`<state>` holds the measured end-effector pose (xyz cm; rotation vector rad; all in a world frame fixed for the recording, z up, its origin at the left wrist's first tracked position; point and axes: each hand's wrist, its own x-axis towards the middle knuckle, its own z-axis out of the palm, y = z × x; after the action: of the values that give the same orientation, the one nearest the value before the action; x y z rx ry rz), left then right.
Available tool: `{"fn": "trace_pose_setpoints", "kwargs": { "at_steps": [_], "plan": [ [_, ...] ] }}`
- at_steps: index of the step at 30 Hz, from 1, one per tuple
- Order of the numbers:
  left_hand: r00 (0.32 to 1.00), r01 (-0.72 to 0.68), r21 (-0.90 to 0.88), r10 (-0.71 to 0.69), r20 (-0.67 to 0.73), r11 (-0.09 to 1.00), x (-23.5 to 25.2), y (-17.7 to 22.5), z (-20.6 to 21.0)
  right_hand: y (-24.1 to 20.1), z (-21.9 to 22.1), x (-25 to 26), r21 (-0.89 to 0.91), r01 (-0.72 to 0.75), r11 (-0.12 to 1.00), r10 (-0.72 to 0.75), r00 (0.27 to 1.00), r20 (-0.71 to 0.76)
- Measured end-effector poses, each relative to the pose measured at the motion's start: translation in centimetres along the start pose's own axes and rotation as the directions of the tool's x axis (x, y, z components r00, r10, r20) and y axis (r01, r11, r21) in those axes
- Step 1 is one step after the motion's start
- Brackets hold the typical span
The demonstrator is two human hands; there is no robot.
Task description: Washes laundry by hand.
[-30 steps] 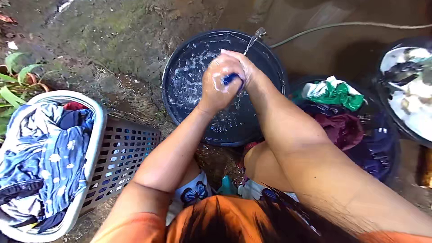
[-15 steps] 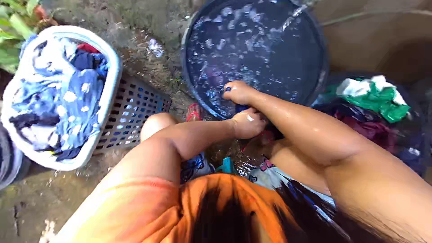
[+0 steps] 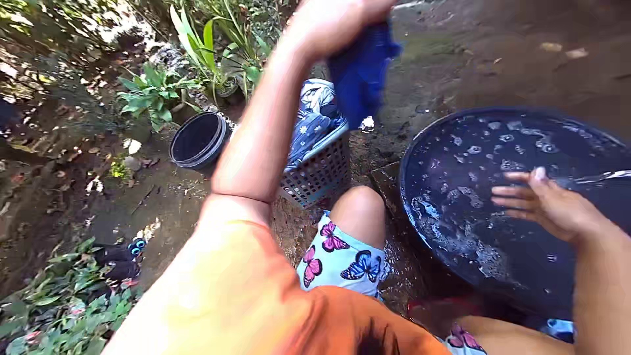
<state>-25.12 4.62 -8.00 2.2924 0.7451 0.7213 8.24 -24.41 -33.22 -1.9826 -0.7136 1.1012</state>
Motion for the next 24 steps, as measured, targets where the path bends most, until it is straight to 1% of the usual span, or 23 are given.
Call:
{"fn": "trace_pose_setpoints", "kwargs": {
  "at_steps": [1,2,3,4,6,7,8,9,10,11,12,13,14,15,16,17,18,19,21,22,23,24],
  "plan": [
    [0.999,0.017,0.187,-0.026,0.041,0.982,-0.3,-0.1,-2.5,0.7,0.0,0.1,-0.066,-0.065,0.996,0.064,0.998,-0.011],
    [0.996,0.005,0.340,-0.034,0.081,0.940,-0.2,-0.8,-4.4,1.4,-0.1,0.1,-0.124,-0.110,0.986,0.109,0.994,-0.015],
    [0.993,-0.016,0.445,-0.039,0.113,0.896,0.5,-2.4,-5.9,2.0,-0.3,0.1,-0.179,-0.137,0.974,0.136,0.991,-0.016],
    [0.987,-0.031,0.509,-0.053,0.151,0.860,1.1,-4.2,-7.0,2.5,-0.6,0.2,-0.228,-0.145,0.963,0.146,0.989,-0.014],
    [0.963,-0.007,0.640,-0.166,0.210,0.768,1.3,-6.8,-9.0,3.0,-0.9,0.2,-0.291,-0.155,0.944,0.158,0.987,-0.013],
    [0.942,0.036,0.702,-0.258,0.214,0.712,1.5,-9.1,-9.8,2.9,-1.0,0.0,-0.314,-0.161,0.936,0.164,0.986,-0.016],
    [0.923,0.107,0.740,-0.342,0.175,0.665,1.7,-12.4,-10.5,2.9,-1.1,-0.2,-0.334,-0.168,0.927,0.173,0.985,-0.015],
    [0.898,0.214,0.747,-0.428,0.104,0.629,1.3,-16.2,-10.8,3.0,-1.4,-0.3,-0.350,-0.172,0.921,0.180,0.984,-0.010],
    [0.858,0.341,0.726,-0.513,0.018,0.597,0.2,-19.9,-10.7,3.3,-1.6,-0.1,-0.364,-0.172,0.915,0.183,0.983,-0.004],
    [0.797,0.492,0.655,-0.600,-0.073,0.574,-1.7,-23.4,-10.1,3.7,-1.9,0.1,-0.372,-0.178,0.911,0.191,0.982,0.000],
    [0.724,0.622,0.561,-0.674,-0.147,0.546,-4.1,-26.7,-9.0,4.2,-2.0,0.3,-0.377,-0.188,0.907,0.201,0.980,-0.005],
    [0.653,0.721,0.457,-0.730,-0.199,0.521,-6.6,-29.8,-7.3,4.7,-2.0,0.5,-0.382,-0.204,0.901,0.215,0.976,-0.013],
    [0.597,0.791,0.327,-0.768,-0.231,0.517,-9.0,-32.6,-5.5,5.2,-1.8,0.8,-0.388,-0.226,0.894,0.236,0.972,-0.023],
    [0.573,0.819,0.201,-0.781,-0.249,0.537,-11.0,-34.7,-4.4,5.7,-1.5,1.2,-0.390,-0.245,0.887,0.253,0.967,-0.031],
    [0.581,0.813,0.135,-0.774,-0.251,0.566,-12.2,-35.7,-3.7,6.0,-1.2,1.7,-0.396,-0.259,0.881,0.265,0.963,-0.041],
    [0.600,0.799,0.137,-0.763,-0.241,0.586,-13.0,-35.8,-3.5,6.2,-0.9,2.3,-0.396,-0.262,0.880,0.267,0.963,-0.043],
    [0.610,0.792,0.198,-0.758,-0.230,0.577,-13.3,-35.0,-3.8,6.3,-0.3,2.9,-0.398,-0.262,0.879,0.271,0.962,-0.034],
    [0.604,0.792,0.271,-0.766,-0.218,0.547,-13.6,-34.0,-4.1,6.2,0.1,3.4,-0.416,-0.251,0.874,0.267,0.964,-0.020],
    [0.554,0.798,0.390,-0.814,-0.175,0.459,-15.2,-32.9,-4.0,5.1,0.6,4.8,-0.503,-0.182,0.845,0.225,0.974,0.024],
    [0.538,0.775,0.476,-0.829,-0.154,0.415,-15.8,-33.1,-3.9,4.7,0.7,5.8,-0.537,-0.148,0.831,0.198,0.979,0.037],
    [0.535,0.724,0.575,-0.836,-0.120,0.381,-15.8,-33.5,-3.8,4.8,0.9,7.0,-0.555,-0.129,0.822,0.167,0.986,0.018],
    [0.521,0.659,0.666,-0.851,-0.069,0.350,-15.7,-33.8,-3.8,5.3,1.3,8.4,-0.557,-0.112,0.823,0.113,0.993,-0.033]
  ]
}}
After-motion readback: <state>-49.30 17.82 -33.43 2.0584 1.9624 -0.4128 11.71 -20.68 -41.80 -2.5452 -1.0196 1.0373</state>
